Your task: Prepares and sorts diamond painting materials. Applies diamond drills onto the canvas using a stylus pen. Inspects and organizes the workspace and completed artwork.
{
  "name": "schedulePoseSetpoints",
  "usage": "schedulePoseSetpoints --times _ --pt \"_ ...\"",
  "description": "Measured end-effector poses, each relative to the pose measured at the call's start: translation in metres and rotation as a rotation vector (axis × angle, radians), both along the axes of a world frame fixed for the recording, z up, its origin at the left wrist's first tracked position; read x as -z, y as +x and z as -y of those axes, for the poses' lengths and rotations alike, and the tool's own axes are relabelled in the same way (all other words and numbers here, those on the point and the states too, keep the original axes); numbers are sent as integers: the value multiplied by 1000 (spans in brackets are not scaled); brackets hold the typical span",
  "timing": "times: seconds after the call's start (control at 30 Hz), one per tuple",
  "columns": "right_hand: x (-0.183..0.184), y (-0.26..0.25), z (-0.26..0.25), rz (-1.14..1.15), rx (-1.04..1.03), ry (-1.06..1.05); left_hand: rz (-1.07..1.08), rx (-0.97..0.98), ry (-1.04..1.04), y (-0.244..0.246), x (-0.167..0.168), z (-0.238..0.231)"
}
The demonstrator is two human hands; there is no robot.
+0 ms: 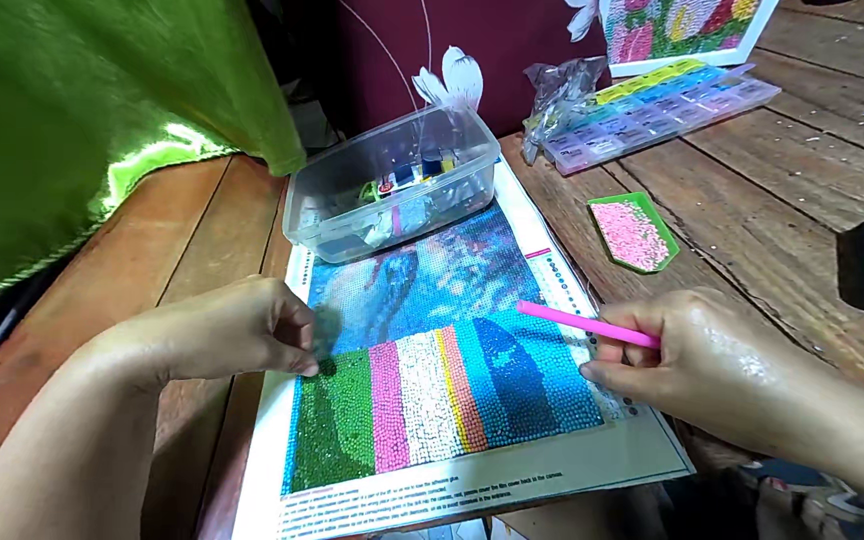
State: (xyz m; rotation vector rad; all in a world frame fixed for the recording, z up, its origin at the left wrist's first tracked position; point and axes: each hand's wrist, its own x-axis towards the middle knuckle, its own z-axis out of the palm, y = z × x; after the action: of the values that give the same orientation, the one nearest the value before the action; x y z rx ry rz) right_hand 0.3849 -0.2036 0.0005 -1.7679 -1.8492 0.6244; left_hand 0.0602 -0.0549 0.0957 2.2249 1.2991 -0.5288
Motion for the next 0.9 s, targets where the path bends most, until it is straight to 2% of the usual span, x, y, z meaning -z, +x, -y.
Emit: schedulePoseSetpoints --times 0.1,0.3,0.47,0.77,0.9 --pt "-2 0 0 -9 13 -31 -114 -46 -20 2 1 -2" --pt "-3 -1 1 -23 19 -45 -177 -98 -13 -9 10 -15" --pt "-1 -1 0 9 16 -37 -308 -142 -42 -5 18 -22" --pt "1 0 -2 6 13 -52 -347 -157 -52 -2 17 -22" --pt "-3 3 -4 -130 30 -114 -314 -162 -52 -7 16 -23"
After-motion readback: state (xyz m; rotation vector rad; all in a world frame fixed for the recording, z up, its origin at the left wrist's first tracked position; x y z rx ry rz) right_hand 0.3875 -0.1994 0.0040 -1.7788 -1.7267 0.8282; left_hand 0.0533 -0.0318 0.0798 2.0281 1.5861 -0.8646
